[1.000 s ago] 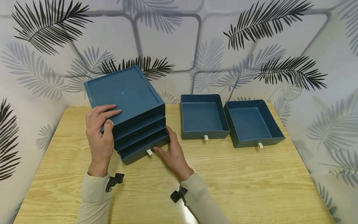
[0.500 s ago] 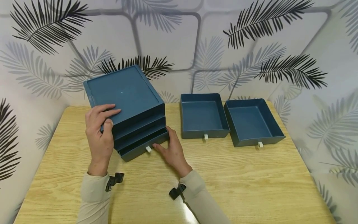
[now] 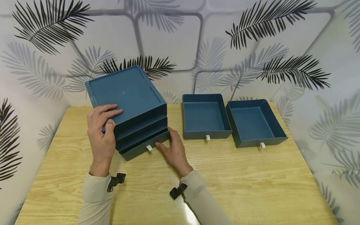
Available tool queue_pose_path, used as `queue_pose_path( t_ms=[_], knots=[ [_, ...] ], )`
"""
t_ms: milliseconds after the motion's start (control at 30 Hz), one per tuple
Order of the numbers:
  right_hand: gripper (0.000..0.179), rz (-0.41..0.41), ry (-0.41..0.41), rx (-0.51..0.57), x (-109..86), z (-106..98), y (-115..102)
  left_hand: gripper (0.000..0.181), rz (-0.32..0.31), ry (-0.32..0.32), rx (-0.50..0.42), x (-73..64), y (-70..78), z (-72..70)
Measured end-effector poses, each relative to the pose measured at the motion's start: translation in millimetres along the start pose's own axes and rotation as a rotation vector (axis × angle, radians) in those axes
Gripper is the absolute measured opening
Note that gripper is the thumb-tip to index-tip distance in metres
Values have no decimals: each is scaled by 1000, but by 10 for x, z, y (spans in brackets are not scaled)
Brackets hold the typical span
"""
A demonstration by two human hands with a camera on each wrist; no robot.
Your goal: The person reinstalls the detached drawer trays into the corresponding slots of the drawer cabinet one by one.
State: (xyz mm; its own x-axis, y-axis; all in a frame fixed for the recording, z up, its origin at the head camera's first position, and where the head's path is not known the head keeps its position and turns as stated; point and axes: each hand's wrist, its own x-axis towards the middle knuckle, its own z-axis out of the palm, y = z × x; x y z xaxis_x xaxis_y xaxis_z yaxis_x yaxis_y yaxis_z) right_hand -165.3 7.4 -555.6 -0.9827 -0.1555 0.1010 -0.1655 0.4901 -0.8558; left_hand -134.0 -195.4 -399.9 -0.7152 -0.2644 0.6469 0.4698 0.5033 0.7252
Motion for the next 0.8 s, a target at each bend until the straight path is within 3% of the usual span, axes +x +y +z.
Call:
queue_pose_path(
  t_ms=[367, 800],
  knots=[
    [67, -28, 76, -43, 41, 46, -6, 37, -9, 4, 0, 8, 14, -3],
    [61, 24, 132, -30, 58, 114, -22, 39, -3, -6, 33, -31, -349, -10]
  ],
)
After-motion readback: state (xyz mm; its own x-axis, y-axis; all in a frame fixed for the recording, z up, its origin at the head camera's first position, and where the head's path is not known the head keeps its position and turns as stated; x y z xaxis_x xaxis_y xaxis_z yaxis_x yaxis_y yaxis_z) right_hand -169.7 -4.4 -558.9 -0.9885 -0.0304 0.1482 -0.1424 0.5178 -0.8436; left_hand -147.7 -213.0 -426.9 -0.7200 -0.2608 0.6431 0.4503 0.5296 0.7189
